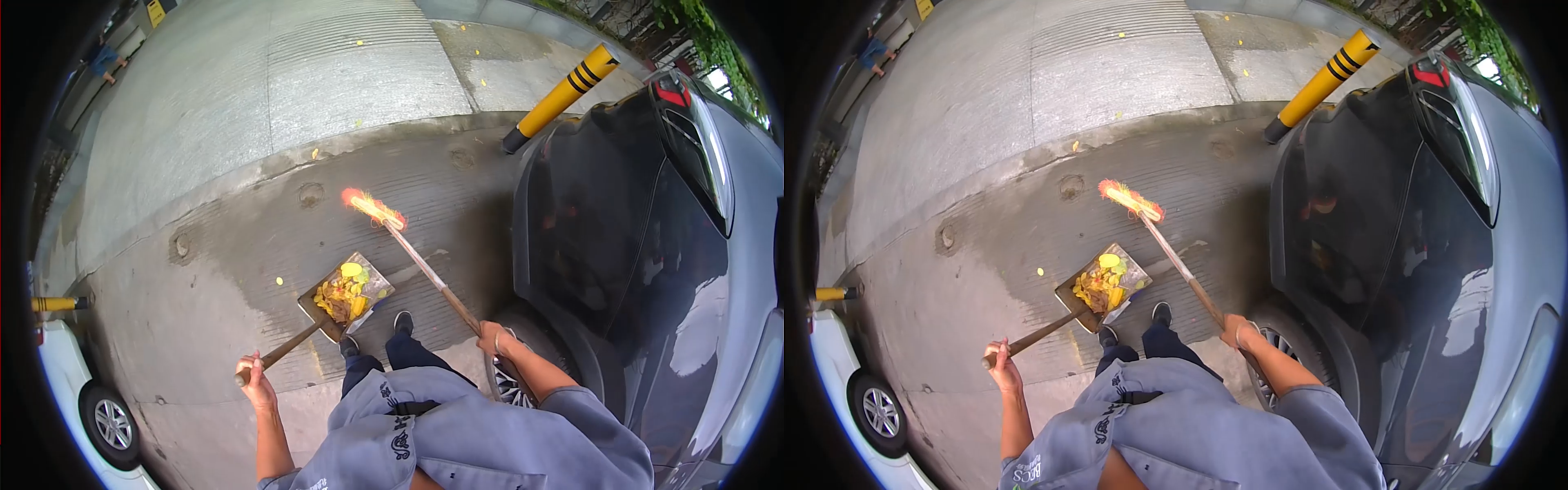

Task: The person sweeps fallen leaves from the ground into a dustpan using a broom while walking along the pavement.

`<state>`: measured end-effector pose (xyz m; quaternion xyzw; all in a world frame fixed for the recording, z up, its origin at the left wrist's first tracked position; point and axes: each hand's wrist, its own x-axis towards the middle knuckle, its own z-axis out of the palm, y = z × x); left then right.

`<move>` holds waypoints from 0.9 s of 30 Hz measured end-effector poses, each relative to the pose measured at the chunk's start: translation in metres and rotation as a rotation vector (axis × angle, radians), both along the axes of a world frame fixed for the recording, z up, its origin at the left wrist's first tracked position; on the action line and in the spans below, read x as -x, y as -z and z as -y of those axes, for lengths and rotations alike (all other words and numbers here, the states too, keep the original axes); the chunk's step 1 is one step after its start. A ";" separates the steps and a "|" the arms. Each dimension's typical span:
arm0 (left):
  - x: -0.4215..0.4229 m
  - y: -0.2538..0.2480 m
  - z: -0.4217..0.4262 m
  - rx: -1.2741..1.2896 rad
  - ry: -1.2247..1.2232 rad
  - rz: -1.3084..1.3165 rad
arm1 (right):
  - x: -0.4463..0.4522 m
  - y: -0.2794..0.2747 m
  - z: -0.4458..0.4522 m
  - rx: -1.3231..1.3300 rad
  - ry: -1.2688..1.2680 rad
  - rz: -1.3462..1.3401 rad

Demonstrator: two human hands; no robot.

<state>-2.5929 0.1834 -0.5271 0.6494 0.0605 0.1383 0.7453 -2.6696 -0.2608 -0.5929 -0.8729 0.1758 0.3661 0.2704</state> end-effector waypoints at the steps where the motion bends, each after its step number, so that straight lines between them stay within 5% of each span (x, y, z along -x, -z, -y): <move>1: 0.003 0.003 -0.010 0.025 -0.021 0.012 | -0.009 0.020 -0.007 0.075 -0.077 0.044; 5: 0.000 -0.002 0.000 -0.006 -0.127 -0.001 | -0.061 0.008 -0.040 0.117 -0.071 -0.043; 6: 0.014 0.023 -0.049 -0.005 -0.095 0.012 | -0.042 0.024 -0.101 0.169 -0.083 -0.021; 11: 0.012 0.035 -0.052 -0.134 -0.026 -0.084 | -0.021 0.023 -0.134 0.114 -0.287 -0.109; 13: 0.010 0.052 -0.100 -0.094 -0.063 -0.056 | 0.001 0.024 -0.146 -0.402 0.021 -0.301; 16: 0.022 0.067 -0.152 -0.049 -0.163 -0.035 | 0.015 -0.010 -0.163 -0.526 0.101 -0.223; 22: 0.065 0.063 -0.200 0.072 -0.348 0.038 | -0.078 -0.030 -0.225 -0.176 -0.308 -0.043; 27: 0.100 0.084 -0.237 0.175 -0.509 0.065 | -0.146 0.013 -0.325 0.044 -0.525 -0.019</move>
